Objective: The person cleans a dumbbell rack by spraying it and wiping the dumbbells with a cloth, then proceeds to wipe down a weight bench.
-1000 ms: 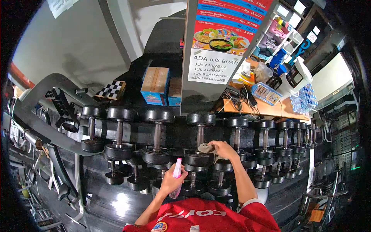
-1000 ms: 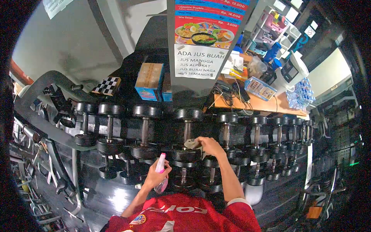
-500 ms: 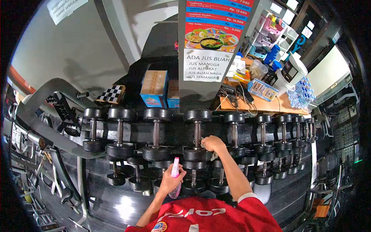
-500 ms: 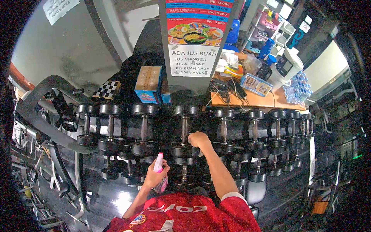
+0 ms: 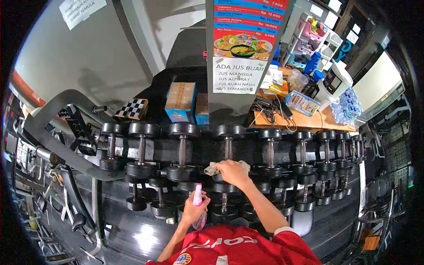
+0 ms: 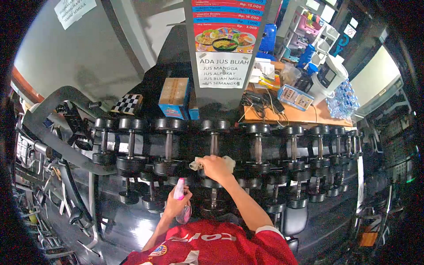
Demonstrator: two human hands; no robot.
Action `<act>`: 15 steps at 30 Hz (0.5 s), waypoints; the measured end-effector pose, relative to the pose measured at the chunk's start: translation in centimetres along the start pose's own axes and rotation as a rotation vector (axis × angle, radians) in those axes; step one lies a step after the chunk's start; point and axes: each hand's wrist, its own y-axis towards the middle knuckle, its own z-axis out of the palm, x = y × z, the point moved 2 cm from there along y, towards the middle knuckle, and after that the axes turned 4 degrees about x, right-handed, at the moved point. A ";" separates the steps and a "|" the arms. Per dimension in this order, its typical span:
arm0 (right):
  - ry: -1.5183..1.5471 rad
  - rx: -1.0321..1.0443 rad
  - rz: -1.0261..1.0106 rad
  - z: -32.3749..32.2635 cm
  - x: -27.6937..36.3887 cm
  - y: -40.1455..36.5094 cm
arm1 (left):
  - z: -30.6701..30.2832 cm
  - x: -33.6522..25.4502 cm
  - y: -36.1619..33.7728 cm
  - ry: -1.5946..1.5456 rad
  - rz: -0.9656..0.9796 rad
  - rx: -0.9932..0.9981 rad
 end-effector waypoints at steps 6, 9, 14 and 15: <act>-0.060 -0.216 -0.158 0.1 -1.5 -1.9 | -0.5 -0.4 -0.8 0.018 0.004 -0.012; 0.180 -0.203 0.042 -0.4 -2.3 -2.8 | -0.6 0.3 -1.3 0.012 -0.011 0.018; 0.656 -0.678 0.204 0.5 -5.2 -6.2 | -0.2 -0.6 -2.2 0.090 -0.029 0.145; 0.657 -0.760 0.250 0.6 -5.5 -7.9 | 0.0 -0.4 -2.2 0.099 -0.018 0.167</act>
